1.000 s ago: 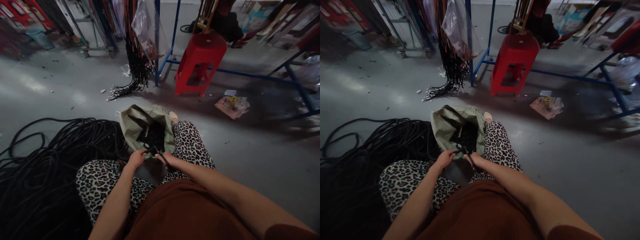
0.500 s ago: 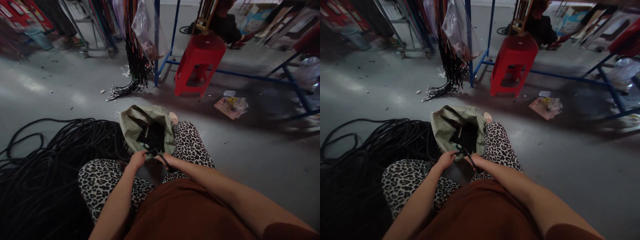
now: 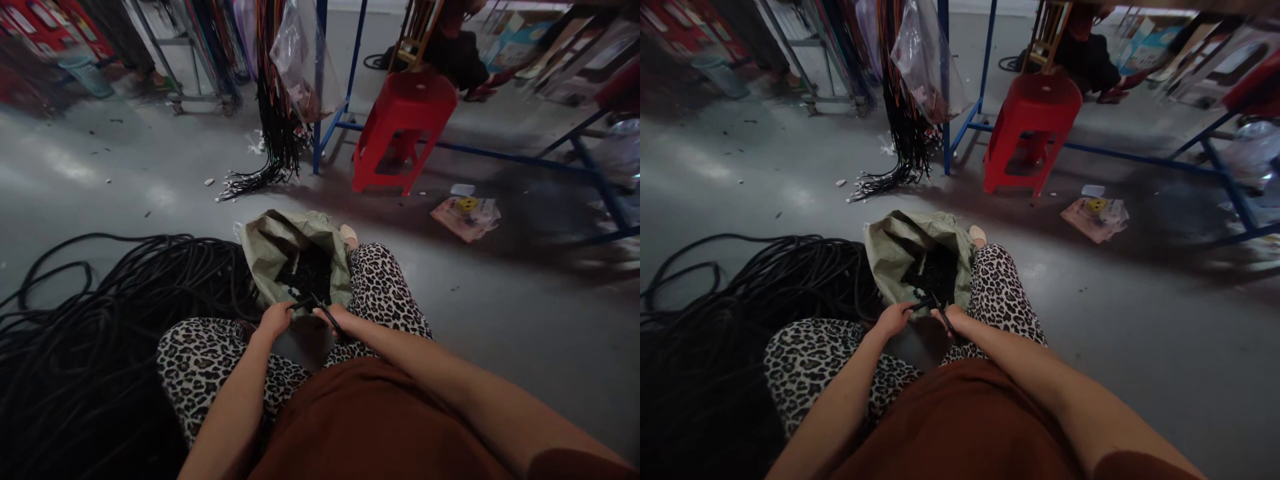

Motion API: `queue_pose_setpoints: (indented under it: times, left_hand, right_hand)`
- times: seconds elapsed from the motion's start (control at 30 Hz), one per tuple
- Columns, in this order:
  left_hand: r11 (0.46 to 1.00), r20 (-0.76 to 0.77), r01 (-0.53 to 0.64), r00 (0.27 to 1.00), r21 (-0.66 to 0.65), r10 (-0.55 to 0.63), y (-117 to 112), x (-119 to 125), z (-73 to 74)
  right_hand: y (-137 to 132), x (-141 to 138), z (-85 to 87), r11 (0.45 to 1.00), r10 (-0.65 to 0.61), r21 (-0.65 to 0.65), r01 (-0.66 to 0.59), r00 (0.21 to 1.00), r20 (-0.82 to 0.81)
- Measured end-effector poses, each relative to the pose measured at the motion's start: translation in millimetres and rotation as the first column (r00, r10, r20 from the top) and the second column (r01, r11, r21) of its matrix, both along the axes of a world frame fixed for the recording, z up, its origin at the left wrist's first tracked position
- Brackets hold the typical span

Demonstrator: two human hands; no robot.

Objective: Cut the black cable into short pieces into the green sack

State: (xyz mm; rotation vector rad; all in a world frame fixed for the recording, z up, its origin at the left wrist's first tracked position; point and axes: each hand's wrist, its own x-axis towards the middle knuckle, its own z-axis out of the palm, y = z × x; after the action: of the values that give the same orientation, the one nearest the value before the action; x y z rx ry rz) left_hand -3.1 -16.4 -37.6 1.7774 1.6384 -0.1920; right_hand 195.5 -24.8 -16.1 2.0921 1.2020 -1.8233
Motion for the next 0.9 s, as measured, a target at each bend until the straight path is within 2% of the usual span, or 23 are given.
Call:
queue_pose_setpoints:
  times: [0.3, 0.57, 0.8, 0.9]
  left_hand:
    - [0.987, 0.077, -0.128, 0.99, 0.092, 0.122, 7.6, -7.5, -5.1]
    - [0.986, 0.136, -0.128, 0.984, 0.11, 0.113, 7.6, -4.5, -3.9]
    - [0.993, 0.172, -0.092, 0.982, 0.079, 0.077, 4.6, 0.0, -0.6]
    - [0.994, 0.187, -0.087, 0.98, 0.068, 0.073, 4.4, 1.9, 2.5]
  right_hand:
    - [2.4, -1.3, -3.2, 0.975, -0.199, -0.128, 0.182, 0.97, -0.139]
    - [-3.6, -0.2, -18.5, 0.991, -0.123, -0.072, 0.11, 0.968, -0.218]
    - [-1.8, 1.6, -9.7, 0.999, -0.022, -0.035, 0.016, 0.981, -0.194]
    - [-2.2, 2.0, -9.5, 0.999, -0.027, -0.022, 0.023, 0.977, -0.212]
